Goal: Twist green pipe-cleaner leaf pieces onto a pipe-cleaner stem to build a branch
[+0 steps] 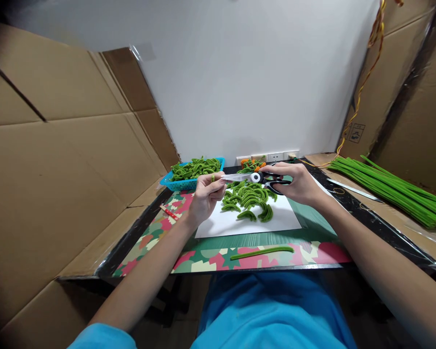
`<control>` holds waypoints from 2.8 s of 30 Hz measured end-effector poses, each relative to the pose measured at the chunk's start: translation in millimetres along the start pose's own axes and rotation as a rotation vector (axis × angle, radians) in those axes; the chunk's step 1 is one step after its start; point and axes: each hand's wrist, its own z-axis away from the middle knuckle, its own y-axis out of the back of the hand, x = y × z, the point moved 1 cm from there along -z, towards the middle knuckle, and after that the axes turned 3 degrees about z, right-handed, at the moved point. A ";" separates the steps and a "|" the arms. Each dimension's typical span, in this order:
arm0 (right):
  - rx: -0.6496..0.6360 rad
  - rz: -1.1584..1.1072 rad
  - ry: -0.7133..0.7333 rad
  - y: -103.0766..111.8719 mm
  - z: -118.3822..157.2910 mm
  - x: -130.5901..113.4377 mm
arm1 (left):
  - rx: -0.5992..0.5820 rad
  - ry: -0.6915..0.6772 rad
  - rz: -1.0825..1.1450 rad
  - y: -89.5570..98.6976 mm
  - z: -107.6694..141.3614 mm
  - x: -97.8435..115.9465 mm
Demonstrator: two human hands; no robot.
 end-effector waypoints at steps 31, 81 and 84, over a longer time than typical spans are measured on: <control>-0.055 0.057 0.037 3.3 1.0 1.7 | 0.055 0.004 -0.035 0.9 -0.7 -0.3; -0.017 0.026 0.073 -14.6 2.2 -11.0 | 0.047 0.053 0.036 -1.1 0.5 -5.5; -0.023 0.025 0.071 -14.4 2.3 -11.1 | 0.050 0.046 0.051 -0.7 0.1 -4.6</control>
